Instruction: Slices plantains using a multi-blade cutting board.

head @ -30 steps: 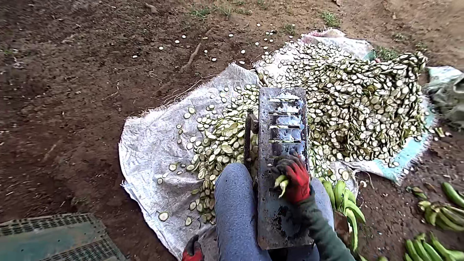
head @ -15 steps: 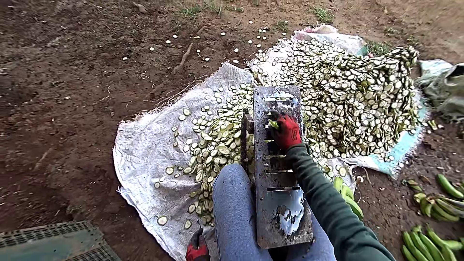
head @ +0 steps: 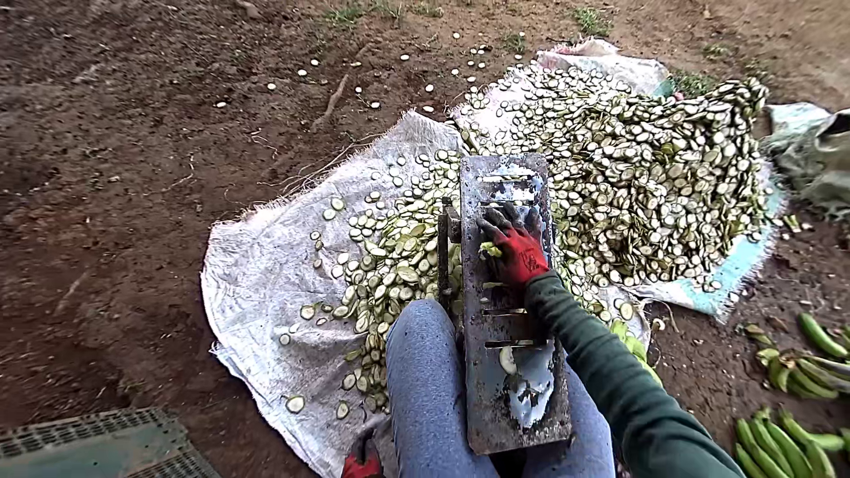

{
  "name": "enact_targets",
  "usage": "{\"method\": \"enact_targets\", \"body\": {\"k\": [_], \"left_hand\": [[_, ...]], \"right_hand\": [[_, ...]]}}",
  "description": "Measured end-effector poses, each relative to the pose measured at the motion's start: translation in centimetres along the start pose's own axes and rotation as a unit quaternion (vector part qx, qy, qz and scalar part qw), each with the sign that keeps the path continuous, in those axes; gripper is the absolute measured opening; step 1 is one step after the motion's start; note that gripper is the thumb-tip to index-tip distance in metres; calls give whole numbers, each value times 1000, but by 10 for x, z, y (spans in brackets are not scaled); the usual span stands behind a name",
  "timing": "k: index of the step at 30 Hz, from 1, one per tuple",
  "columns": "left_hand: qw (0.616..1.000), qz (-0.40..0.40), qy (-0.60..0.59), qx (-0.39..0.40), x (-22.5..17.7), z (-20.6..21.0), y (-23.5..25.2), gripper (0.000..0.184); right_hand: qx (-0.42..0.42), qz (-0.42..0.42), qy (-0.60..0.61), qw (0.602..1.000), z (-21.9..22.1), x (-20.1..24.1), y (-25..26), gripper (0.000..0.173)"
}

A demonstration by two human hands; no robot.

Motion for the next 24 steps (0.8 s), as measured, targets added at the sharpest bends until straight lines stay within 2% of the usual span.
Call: {"method": "enact_targets", "body": {"k": [2,4,6,9,11,13,16,18,21,24], "left_hand": [[1000,11,-10,-3,-7,1,-2,31],[1000,10,0,5,-12,-3,-5,31],[1000,20,-7,-3,-13,-7,-6,31],[996,-3,-81,-39,-21,-17,-14,33],[983,-12,-162,-87,-28,-21,-14,33],[966,-6,-225,-126,-33,-25,-10,33],[939,48,-296,-169,-73,-39,6,35],[916,149,-315,-201,-112,-51,15,35],[871,347,-291,-192,-204,-59,-17,32],[798,560,-191,-115,-287,-43,-68,24]], "right_hand": [[9,39,-3,999,-2,-3,7,66],[21,69,22,997,-6,5,-18,68],[22,62,82,994,0,20,-73,64],[-42,7,111,993,16,48,-181,62],[-51,-24,100,993,20,53,-203,60],[-31,-24,76,996,14,43,-172,62],[101,15,22,995,5,21,-84,68],[83,31,2,996,2,10,-40,74],[47,129,1,991,-4,-13,16,69],[35,199,38,979,-9,-26,62,60]]}}
Point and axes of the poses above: each hand's wrist, its own y-axis towards the middle knuckle, its own z-axis out of the palm, x = y × z, the point moved 3 cm from there along y, towards the middle knuckle, and after that the axes turned 10 degrees about -y, right-handed, at the moved point
